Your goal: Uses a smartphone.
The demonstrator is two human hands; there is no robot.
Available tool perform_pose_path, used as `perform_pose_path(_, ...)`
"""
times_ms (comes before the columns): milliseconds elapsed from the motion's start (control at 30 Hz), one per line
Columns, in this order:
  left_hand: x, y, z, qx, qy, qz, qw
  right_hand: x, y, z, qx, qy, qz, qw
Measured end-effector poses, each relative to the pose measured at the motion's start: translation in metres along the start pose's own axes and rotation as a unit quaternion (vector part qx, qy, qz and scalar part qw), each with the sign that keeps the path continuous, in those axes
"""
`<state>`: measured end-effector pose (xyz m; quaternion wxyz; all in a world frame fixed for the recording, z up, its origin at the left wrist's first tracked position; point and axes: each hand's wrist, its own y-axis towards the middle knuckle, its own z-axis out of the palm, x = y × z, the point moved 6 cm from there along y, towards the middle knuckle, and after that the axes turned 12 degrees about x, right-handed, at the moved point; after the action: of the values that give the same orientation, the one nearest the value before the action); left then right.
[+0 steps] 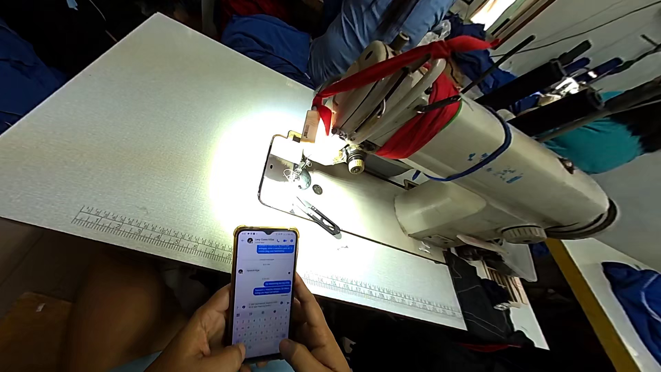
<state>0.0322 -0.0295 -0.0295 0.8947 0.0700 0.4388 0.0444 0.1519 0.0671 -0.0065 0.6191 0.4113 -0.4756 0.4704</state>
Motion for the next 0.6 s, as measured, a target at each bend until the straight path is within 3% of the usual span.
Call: perform_pose_path(600,0.0011,-0.0019,-0.0004,0.011,0.004,0.0,1.0,-0.0001,-0.0008,0.0034,-0.034,-0.044,0.009,0.998)
